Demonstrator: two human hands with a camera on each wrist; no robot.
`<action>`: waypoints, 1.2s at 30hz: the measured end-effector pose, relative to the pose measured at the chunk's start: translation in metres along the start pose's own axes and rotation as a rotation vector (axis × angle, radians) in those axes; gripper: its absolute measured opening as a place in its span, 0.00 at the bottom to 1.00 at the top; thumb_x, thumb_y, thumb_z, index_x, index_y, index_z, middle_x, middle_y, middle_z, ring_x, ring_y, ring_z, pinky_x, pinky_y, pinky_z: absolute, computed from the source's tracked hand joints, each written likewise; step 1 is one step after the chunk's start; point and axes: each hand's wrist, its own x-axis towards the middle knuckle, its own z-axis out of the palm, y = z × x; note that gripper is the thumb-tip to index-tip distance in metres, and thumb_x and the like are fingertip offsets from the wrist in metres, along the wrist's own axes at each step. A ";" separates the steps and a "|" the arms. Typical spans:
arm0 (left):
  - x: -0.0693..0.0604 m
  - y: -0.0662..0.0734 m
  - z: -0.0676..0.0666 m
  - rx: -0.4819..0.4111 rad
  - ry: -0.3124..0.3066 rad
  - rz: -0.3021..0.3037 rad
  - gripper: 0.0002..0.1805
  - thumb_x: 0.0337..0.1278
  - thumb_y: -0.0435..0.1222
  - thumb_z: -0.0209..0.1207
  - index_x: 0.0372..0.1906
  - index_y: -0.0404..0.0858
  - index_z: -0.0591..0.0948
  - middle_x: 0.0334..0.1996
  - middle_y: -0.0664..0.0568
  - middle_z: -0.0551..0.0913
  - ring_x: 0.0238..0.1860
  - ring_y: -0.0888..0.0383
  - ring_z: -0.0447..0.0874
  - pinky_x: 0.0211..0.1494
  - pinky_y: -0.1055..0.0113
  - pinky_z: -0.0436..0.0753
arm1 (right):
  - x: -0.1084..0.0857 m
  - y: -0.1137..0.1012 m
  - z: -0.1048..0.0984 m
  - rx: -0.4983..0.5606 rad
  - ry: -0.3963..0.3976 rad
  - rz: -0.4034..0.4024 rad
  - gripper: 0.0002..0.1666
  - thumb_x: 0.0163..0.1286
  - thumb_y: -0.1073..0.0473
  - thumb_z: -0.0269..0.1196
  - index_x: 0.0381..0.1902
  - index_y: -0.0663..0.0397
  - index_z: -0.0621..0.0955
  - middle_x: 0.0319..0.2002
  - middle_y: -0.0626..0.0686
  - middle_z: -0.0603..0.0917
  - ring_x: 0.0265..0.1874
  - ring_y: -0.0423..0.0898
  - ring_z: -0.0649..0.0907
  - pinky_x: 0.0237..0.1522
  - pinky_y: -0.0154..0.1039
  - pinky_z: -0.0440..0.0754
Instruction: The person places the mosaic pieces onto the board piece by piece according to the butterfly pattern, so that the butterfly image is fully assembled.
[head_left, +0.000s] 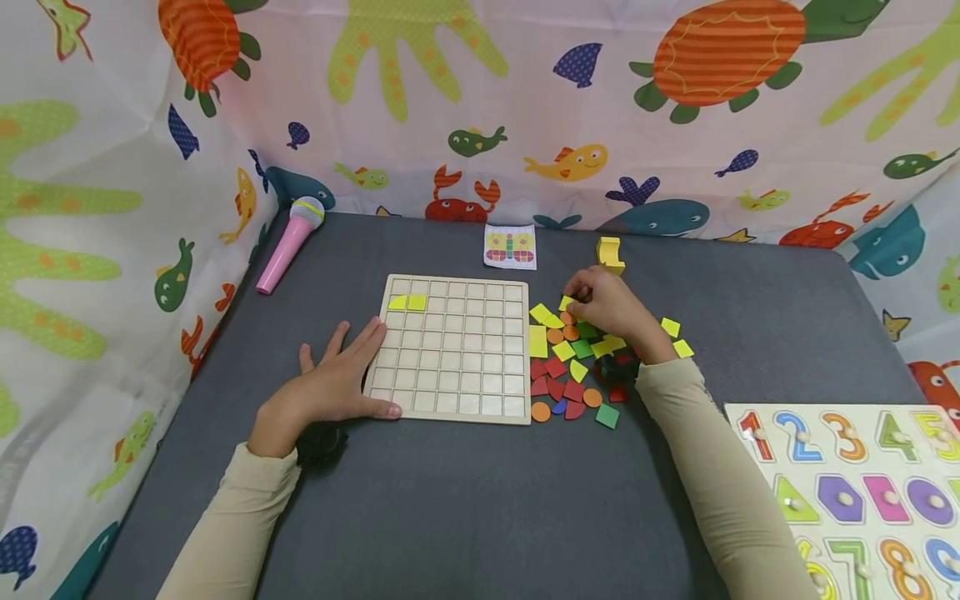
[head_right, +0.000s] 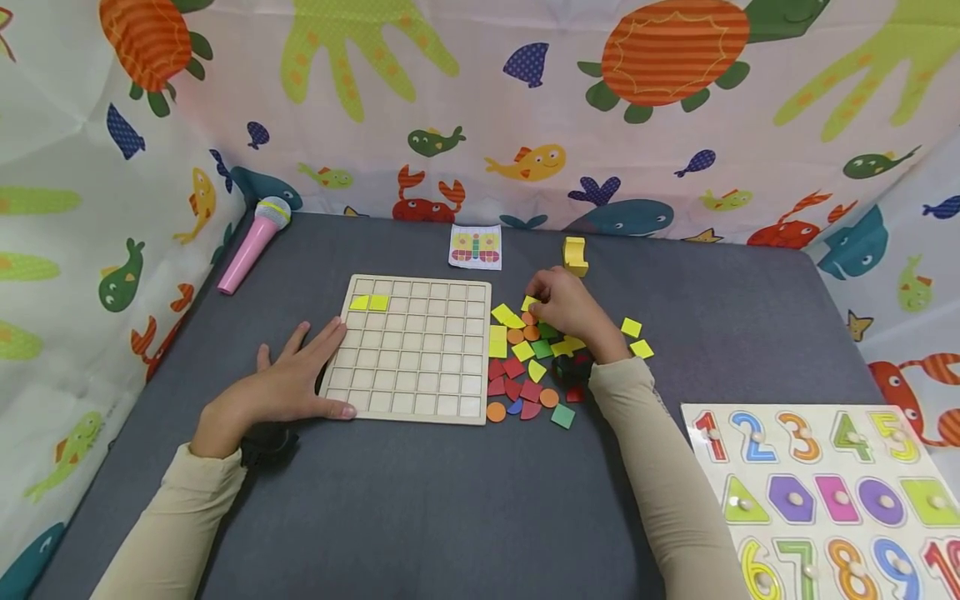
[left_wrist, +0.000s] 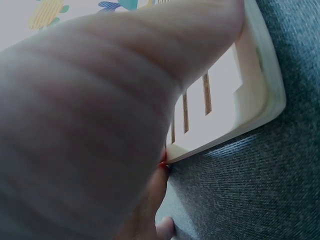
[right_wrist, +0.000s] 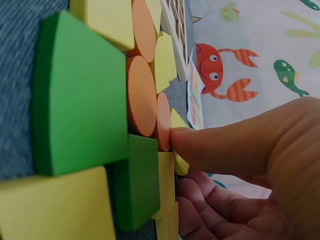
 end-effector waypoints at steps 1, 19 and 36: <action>0.000 0.000 0.000 -0.001 0.000 0.001 0.74 0.50 0.67 0.75 0.89 0.43 0.43 0.88 0.46 0.37 0.84 0.30 0.26 0.68 0.16 0.27 | 0.000 0.000 0.000 0.004 -0.002 -0.004 0.11 0.74 0.68 0.67 0.51 0.68 0.84 0.46 0.64 0.79 0.44 0.58 0.77 0.45 0.48 0.78; -0.002 0.000 -0.003 -0.006 -0.002 -0.011 0.74 0.50 0.66 0.76 0.89 0.42 0.43 0.88 0.46 0.38 0.84 0.30 0.27 0.68 0.16 0.29 | 0.014 -0.028 0.006 0.184 0.077 -0.082 0.11 0.79 0.70 0.61 0.56 0.66 0.83 0.52 0.62 0.85 0.47 0.59 0.84 0.51 0.49 0.84; -0.002 0.002 0.000 0.005 0.018 0.015 0.73 0.51 0.67 0.75 0.89 0.43 0.43 0.88 0.47 0.38 0.84 0.31 0.28 0.68 0.15 0.30 | 0.046 -0.082 0.031 0.338 0.103 -0.216 0.12 0.77 0.69 0.66 0.55 0.68 0.80 0.45 0.60 0.84 0.42 0.57 0.85 0.45 0.37 0.83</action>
